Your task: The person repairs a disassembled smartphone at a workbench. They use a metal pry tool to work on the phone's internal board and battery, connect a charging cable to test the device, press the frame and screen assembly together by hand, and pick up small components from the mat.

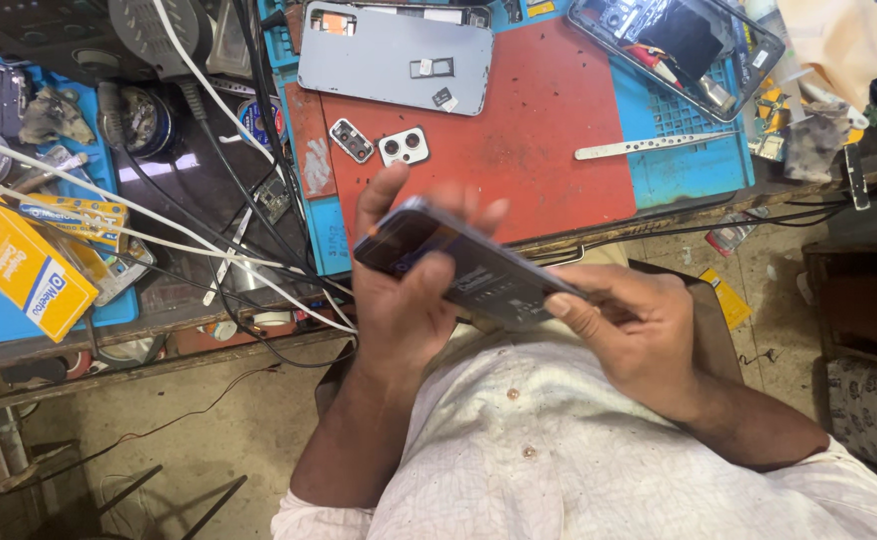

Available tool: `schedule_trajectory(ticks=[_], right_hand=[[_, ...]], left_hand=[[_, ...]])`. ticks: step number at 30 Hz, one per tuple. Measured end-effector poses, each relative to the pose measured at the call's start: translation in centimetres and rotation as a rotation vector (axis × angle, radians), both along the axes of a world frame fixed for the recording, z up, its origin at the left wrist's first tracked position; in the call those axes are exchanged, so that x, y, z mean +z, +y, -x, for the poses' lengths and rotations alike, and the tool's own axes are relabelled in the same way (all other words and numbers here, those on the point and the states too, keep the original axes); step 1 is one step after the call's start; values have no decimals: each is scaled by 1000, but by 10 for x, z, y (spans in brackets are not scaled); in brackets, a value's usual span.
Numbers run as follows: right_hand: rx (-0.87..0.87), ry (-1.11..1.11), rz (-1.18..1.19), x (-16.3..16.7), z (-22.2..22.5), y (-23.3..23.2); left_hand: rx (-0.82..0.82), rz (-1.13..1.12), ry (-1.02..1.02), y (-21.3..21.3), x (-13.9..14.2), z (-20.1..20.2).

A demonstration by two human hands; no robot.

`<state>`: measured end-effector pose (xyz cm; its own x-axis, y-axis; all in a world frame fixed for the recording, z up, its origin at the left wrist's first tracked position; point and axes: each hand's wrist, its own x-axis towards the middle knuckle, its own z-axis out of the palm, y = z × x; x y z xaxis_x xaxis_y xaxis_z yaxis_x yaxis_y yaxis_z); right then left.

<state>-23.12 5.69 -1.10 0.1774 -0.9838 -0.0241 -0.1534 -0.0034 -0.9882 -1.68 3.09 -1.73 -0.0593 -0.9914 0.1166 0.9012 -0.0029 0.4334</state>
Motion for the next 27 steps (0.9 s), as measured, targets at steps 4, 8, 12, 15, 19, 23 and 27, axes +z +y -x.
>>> schedule_trajectory(ticks=[4, 8, 12, 15, 19, 23, 27], right_hand=[[64, -228, -203, 7, -4, -6], [87, 293, 405, 32, 2, -19], [319, 395, 601, 50, 11, -33], [420, 369, 439, 49, 11, -38], [400, 311, 401, 45, 12, -34], [404, 312, 435, 46, 13, -28], [414, 350, 429, 49, 17, -26]], left_hand=[[-132, 89, 130, 9, 6, 20], [-252, -39, -66, 39, -8, 28], [-582, -212, -280, 64, -30, 27], [-652, -187, -375, 70, -38, 26], [-619, -199, -374, 71, -35, 28], [-604, -145, -392, 71, -28, 28], [-618, -115, -426, 69, -24, 27]])
